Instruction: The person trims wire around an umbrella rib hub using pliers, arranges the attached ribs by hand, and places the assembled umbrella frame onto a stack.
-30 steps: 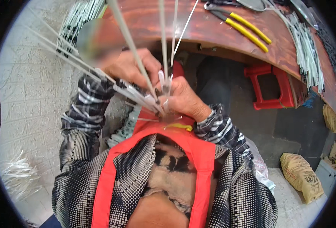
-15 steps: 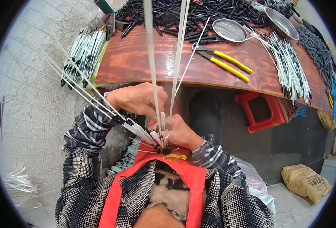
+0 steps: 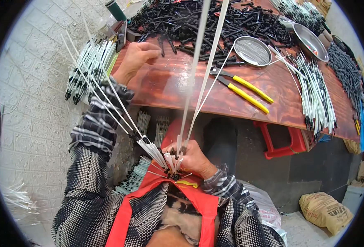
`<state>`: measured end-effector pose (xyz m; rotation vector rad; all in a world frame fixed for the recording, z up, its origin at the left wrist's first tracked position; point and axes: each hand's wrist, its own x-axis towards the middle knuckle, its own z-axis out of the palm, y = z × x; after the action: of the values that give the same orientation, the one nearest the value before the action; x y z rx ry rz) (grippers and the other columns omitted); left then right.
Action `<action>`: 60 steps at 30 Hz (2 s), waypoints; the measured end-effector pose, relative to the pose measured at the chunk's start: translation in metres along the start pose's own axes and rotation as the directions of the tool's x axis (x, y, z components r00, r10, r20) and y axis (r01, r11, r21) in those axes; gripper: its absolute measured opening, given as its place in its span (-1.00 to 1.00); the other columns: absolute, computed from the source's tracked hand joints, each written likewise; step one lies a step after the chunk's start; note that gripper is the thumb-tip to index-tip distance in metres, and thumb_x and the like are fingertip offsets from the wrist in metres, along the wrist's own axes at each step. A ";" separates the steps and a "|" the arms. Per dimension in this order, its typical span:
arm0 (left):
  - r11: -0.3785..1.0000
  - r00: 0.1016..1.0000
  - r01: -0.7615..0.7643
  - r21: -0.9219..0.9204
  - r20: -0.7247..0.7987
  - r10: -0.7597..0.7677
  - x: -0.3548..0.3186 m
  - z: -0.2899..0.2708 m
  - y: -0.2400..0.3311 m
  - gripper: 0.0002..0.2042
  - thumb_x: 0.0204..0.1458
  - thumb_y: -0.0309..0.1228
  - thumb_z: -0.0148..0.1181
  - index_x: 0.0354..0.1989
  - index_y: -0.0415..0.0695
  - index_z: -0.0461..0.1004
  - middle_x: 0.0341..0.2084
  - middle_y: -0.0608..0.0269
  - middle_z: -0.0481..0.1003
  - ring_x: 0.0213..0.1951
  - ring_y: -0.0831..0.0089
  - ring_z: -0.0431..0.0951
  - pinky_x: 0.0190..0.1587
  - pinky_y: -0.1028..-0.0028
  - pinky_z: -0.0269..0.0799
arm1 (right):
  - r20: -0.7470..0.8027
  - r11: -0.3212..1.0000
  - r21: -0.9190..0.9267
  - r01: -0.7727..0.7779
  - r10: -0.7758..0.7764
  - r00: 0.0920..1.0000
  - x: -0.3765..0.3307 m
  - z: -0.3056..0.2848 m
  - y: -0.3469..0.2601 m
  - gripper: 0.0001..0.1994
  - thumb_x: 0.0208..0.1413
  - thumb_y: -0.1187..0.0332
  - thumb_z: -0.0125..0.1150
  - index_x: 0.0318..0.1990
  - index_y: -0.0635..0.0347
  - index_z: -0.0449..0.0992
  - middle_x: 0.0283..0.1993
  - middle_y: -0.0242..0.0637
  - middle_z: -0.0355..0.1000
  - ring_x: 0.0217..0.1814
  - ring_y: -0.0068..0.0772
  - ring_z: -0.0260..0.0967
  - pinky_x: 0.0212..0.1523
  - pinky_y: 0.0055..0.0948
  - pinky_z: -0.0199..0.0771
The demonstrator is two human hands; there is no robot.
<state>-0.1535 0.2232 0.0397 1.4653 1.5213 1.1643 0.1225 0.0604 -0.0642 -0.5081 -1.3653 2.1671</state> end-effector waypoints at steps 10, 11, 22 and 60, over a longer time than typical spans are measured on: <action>0.677 0.883 -0.463 0.573 0.234 0.406 0.060 0.060 -0.005 -0.79 -0.17 -0.39 0.34 -0.30 -0.14 0.64 -0.49 0.20 0.56 -0.48 0.36 0.55 -0.39 0.42 0.44 | -0.023 0.997 0.053 -0.052 0.054 0.998 0.008 -0.025 0.000 -0.62 -0.08 0.17 0.45 -0.31 0.35 0.55 -0.22 -0.14 0.54 -0.25 -0.44 0.49 -0.19 -0.42 0.51; 0.665 0.899 -0.435 0.606 0.247 0.363 0.060 0.064 -0.005 -0.78 -0.18 -0.38 0.34 -0.31 -0.12 0.64 -0.48 0.18 0.55 -0.46 0.33 0.55 -0.36 0.40 0.44 | -0.016 0.998 0.062 -0.033 0.034 0.999 0.008 -0.026 0.001 -0.69 -0.06 0.28 0.41 -0.27 0.36 0.56 -0.25 -0.20 0.54 -0.28 -0.50 0.48 -0.23 -0.47 0.51; 0.409 0.690 -0.683 0.606 0.351 0.633 0.049 0.039 0.023 -0.94 0.05 -0.43 0.24 -0.31 -0.07 0.58 -0.38 0.19 0.59 -0.28 0.27 0.57 -0.24 0.33 0.48 | -0.009 0.998 0.052 -0.042 0.043 0.999 0.005 -0.026 0.011 -0.73 -0.06 0.32 0.41 -0.29 0.34 0.55 -0.19 -0.13 0.54 -0.15 -0.38 0.49 -0.08 -0.38 0.51; 0.361 0.974 -0.022 -0.932 0.061 0.218 -0.256 0.093 -0.097 -0.75 0.00 -0.44 0.26 -0.11 -0.16 0.53 -0.31 0.04 0.44 -0.30 0.32 0.47 -0.25 0.41 0.44 | 0.116 0.973 -0.189 0.130 -0.109 0.987 0.001 0.014 0.009 -0.75 0.01 0.39 0.37 -0.21 0.34 0.51 -0.15 -0.15 0.52 -0.13 -0.41 0.47 -0.09 -0.41 0.52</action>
<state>-0.0747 -0.0132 -0.1061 0.7970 0.3620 1.5502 0.1123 0.0480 -0.0663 -0.3780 -1.6349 1.9977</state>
